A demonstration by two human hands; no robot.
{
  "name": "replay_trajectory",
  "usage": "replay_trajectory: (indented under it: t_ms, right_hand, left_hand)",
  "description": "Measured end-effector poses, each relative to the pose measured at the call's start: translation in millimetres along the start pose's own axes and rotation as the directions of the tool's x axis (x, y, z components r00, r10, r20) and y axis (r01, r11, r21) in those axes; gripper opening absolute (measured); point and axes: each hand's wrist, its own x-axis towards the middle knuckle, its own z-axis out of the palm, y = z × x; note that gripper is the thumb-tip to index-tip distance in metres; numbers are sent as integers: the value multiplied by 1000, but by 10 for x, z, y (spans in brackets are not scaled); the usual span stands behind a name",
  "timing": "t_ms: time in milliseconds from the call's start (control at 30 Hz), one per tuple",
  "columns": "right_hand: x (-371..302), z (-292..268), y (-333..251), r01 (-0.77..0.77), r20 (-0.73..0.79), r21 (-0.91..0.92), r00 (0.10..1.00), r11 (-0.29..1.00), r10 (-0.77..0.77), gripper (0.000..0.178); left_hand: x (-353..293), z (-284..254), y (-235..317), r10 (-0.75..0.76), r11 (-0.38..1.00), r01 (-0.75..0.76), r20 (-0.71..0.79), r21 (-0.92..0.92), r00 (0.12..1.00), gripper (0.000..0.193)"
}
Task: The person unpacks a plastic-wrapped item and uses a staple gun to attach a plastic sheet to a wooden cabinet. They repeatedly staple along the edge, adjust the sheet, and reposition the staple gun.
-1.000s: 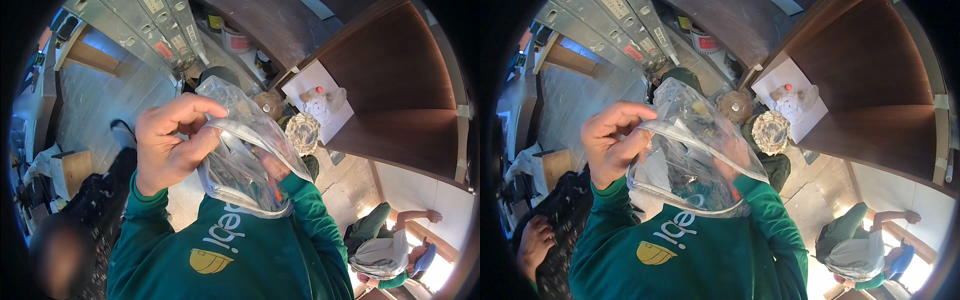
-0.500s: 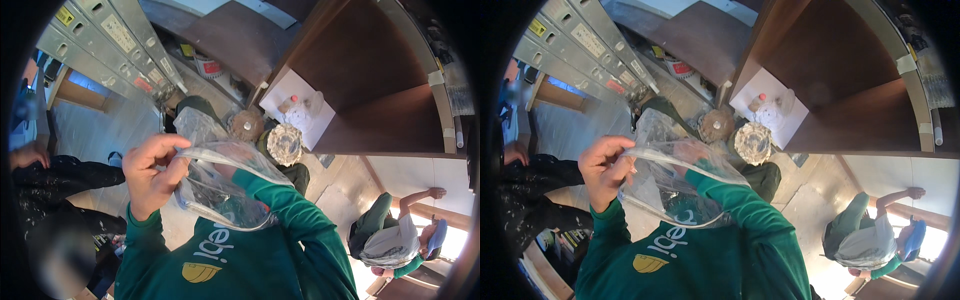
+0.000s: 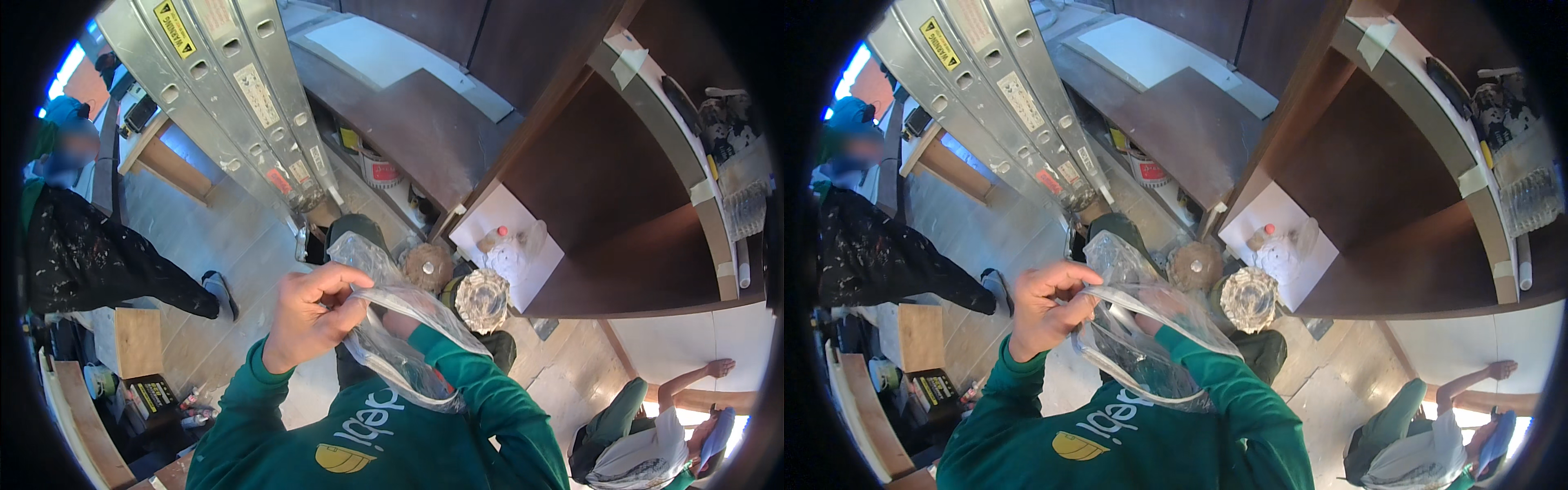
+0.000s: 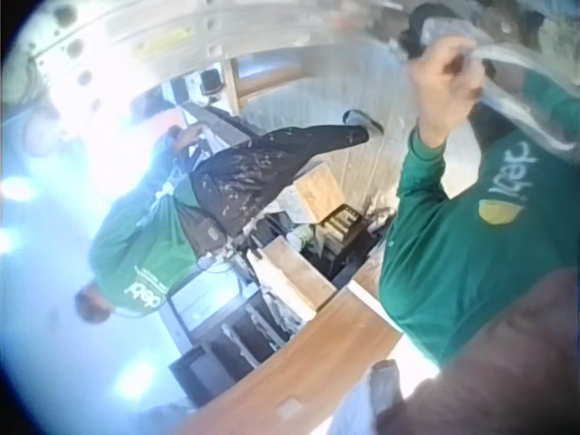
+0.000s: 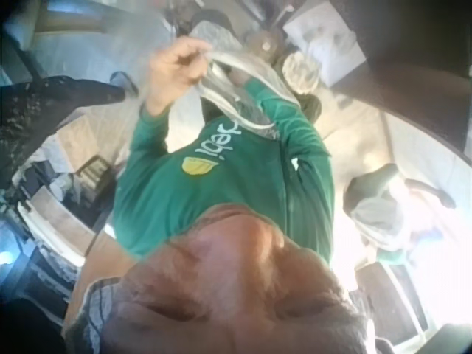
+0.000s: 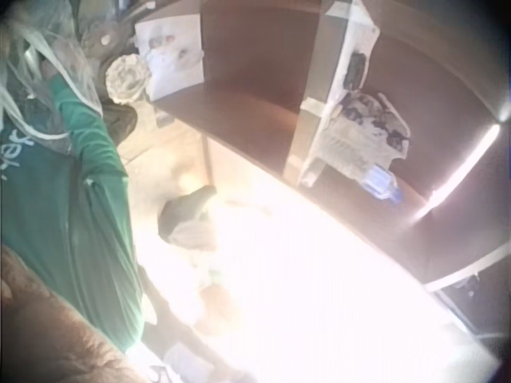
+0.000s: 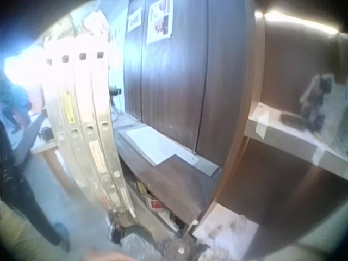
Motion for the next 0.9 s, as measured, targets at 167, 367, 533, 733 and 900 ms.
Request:
replay_trajectory:
  t_ms: [167,367,533,733,900]
  right_hand:
    - [-11,-16,44,103,-37,-4,994,995,-103,45]
    - [-295,-102,111,208,-232,-63,948,976,-217,57]
    - [-441,-163,155,308,-415,-67,856,949,-307,45]
    - [-553,-175,62,352,-542,-18,783,936,-305,45]
    - [-668,-202,27,483,-694,-98,593,870,-408,48]
  left_hand:
    - [49,13,27,44,999,-44,11,1,999,13]
    - [88,-21,253,-3,998,7,50,-68,999,16]
    - [96,30,405,102,994,-100,36,-48,994,19]
    - [90,59,467,18,999,-18,13,-48,1000,20]
    - [89,39,549,1,1000,-2,-3,-11,1000,19]
